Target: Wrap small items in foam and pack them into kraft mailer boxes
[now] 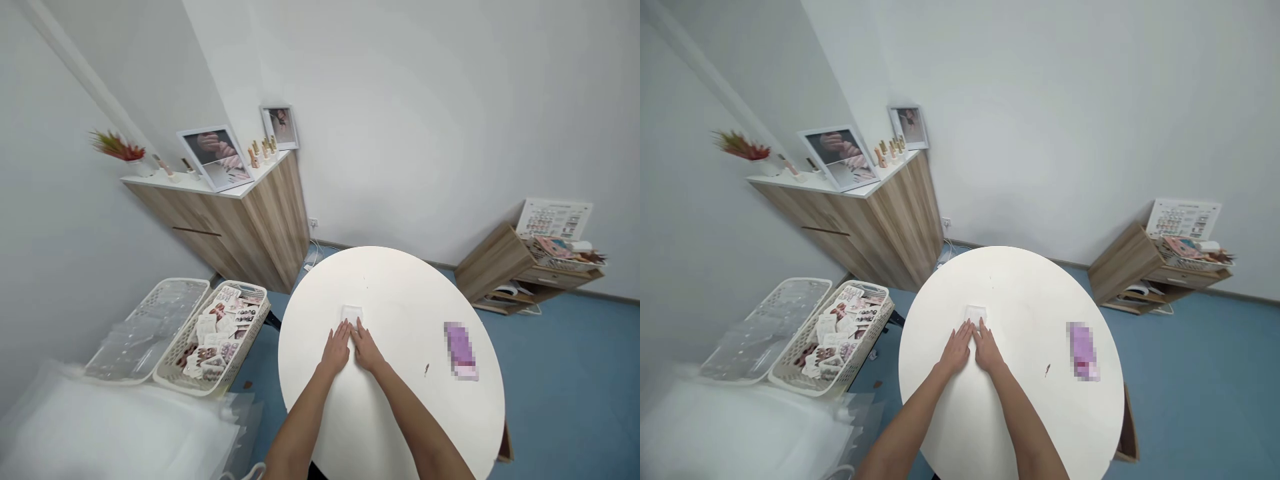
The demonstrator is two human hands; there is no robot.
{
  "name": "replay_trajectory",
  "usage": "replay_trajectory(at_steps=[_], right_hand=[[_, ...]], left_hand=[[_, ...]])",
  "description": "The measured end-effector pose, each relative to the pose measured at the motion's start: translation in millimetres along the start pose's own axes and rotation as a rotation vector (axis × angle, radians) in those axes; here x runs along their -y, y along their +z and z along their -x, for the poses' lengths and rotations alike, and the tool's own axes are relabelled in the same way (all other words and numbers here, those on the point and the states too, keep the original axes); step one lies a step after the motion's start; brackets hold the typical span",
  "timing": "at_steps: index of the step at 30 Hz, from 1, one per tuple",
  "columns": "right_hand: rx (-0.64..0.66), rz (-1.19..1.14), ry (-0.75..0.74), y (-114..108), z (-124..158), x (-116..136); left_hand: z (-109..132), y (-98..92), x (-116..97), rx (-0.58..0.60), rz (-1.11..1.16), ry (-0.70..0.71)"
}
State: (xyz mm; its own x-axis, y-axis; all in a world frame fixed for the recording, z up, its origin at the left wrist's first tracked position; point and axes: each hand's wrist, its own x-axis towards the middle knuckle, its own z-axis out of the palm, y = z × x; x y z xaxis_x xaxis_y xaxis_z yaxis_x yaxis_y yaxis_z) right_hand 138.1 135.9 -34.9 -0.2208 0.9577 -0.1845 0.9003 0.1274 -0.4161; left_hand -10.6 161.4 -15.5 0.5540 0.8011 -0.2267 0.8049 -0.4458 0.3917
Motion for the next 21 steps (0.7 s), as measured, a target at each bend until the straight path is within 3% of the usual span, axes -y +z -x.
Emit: replay_trajectory(at_steps=[5,9,12,16,18,21], right_hand=[[-0.009,0.139,0.027,-3.1,5.8,-13.9],[-0.145,0.256,-0.01,-6.9,3.3,-20.3],[-0.273,0.262,-0.135,-6.8,-10.1,-4.9],[-0.325,0.207,-0.373,5.0,-29.1,58.7],[-0.303,0.163,-0.498,16.5,-33.3,107.1],[-0.218,0.111,-0.708,38.5,-28.1,190.7]], left_hand=[[17.0,-4.4,2.5,-0.041,0.083,-0.079],[69.5,-5.5,17.7,-0.162,0.051,-0.202],[122.0,-8.4,33.8,-0.338,0.058,-0.288],[211.3,-11.7,59.2,-0.657,0.089,-0.406],[268.8,-11.1,72.6,-0.779,0.073,-0.494],[366.9,-6.3,89.4,-0.851,0.025,-0.72]])
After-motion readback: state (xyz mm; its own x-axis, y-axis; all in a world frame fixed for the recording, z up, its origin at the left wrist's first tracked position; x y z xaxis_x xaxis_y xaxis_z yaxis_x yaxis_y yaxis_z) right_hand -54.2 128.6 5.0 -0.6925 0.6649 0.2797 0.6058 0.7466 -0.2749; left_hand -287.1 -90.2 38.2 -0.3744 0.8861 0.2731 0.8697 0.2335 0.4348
